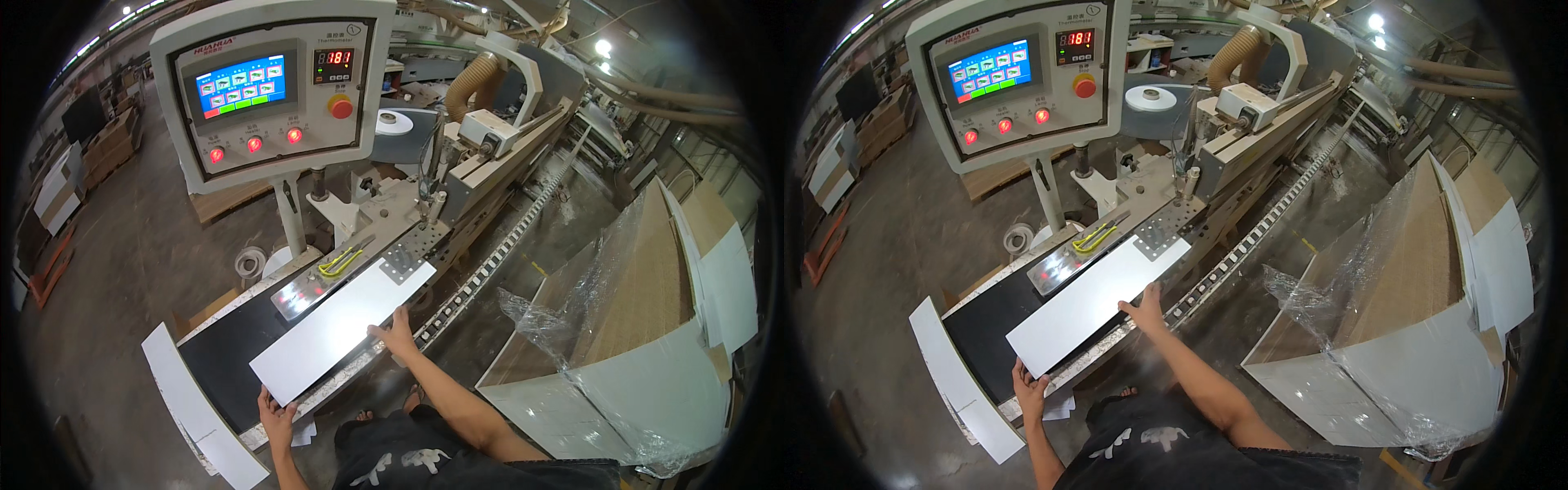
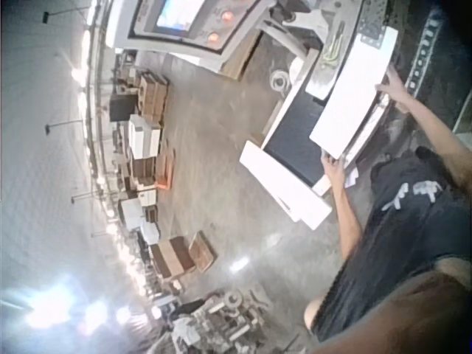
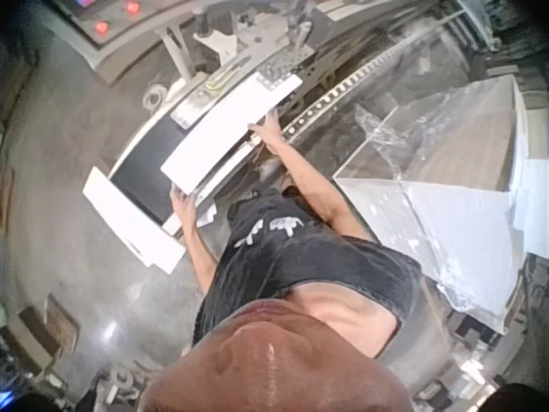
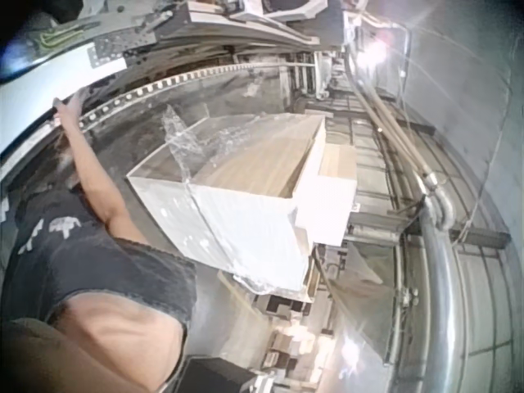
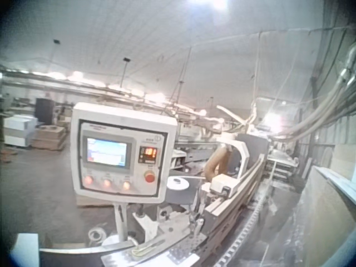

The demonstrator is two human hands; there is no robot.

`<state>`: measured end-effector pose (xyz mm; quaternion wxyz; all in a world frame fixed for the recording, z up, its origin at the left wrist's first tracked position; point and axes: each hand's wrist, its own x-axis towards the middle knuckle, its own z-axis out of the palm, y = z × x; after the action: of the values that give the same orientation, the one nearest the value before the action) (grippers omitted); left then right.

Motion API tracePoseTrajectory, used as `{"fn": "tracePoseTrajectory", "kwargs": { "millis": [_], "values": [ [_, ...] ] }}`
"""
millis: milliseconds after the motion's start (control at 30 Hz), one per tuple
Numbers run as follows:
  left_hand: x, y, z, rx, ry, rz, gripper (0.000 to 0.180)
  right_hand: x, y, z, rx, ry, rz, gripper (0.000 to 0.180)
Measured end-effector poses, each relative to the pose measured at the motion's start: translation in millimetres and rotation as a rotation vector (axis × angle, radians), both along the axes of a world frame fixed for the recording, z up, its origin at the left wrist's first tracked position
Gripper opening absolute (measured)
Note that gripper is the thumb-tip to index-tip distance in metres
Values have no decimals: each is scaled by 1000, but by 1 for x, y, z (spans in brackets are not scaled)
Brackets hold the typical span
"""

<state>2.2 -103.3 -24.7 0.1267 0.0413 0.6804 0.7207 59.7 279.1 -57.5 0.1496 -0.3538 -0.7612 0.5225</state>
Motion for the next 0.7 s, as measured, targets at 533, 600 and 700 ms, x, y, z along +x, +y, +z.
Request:
{"fn": "tracePoseTrajectory", "kwargs": {
  "millis": [533,600,700],
  "values": [
    [-1,84,14,-724,439,40,60,20,93,25,289,169,238,94],
    [-1,113,19,-706,481,10,58,22,120,24,288,186,225,84],
    [2,146,20,-758,565,-21,56,21,154,22,267,189,210,76]
  ]
}}
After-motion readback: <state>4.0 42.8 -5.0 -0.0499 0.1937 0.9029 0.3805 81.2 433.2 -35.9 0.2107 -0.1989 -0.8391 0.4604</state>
